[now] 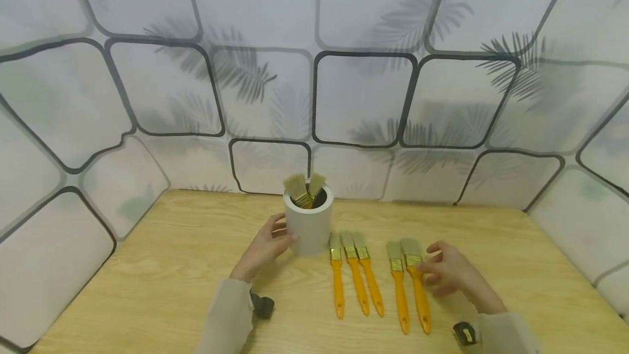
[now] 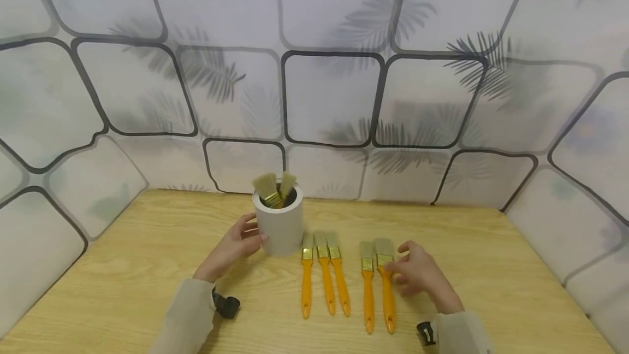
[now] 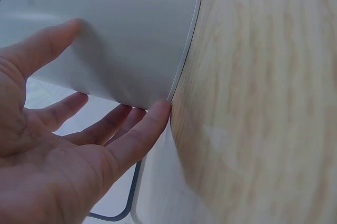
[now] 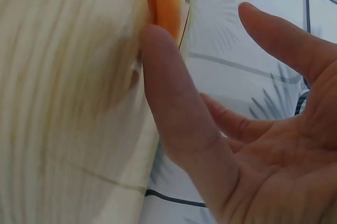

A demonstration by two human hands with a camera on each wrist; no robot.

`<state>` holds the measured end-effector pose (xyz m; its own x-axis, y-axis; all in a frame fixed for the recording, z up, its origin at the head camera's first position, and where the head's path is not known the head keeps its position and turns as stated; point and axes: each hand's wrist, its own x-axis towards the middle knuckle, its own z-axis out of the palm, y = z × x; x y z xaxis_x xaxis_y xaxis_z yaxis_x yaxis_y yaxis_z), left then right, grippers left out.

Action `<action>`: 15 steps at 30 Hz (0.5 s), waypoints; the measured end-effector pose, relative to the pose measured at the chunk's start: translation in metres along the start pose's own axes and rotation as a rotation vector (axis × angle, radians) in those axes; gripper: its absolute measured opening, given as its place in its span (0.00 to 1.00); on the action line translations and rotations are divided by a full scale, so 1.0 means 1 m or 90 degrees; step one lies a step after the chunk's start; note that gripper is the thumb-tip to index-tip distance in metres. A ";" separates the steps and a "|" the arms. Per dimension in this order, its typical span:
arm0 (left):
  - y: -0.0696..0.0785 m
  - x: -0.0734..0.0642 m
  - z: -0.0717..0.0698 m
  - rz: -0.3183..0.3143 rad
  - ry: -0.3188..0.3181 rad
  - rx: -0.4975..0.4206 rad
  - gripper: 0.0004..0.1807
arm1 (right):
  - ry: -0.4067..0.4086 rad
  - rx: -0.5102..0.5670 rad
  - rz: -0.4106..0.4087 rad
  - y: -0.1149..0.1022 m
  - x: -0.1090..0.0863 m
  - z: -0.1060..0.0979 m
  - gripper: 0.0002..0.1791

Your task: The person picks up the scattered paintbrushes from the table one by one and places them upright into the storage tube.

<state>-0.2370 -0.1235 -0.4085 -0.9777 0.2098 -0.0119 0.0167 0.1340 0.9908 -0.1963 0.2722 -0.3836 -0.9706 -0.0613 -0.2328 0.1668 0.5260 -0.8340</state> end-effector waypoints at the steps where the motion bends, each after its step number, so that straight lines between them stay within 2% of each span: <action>1: 0.000 0.000 0.000 0.000 -0.003 0.001 0.38 | -0.007 0.000 0.000 0.000 0.000 0.001 0.35; 6: -0.003 0.000 -0.001 0.000 -0.005 0.002 0.39 | -0.025 -0.014 -0.002 0.001 0.001 0.006 0.35; 15: -0.001 0.001 0.000 0.004 -0.003 0.009 0.38 | -0.010 -0.167 -0.024 0.001 0.001 0.009 0.34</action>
<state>-0.2377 -0.1236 -0.4099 -0.9767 0.2146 -0.0057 0.0262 0.1456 0.9890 -0.1957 0.2644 -0.3892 -0.9723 -0.0968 -0.2127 0.0775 0.7250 -0.6844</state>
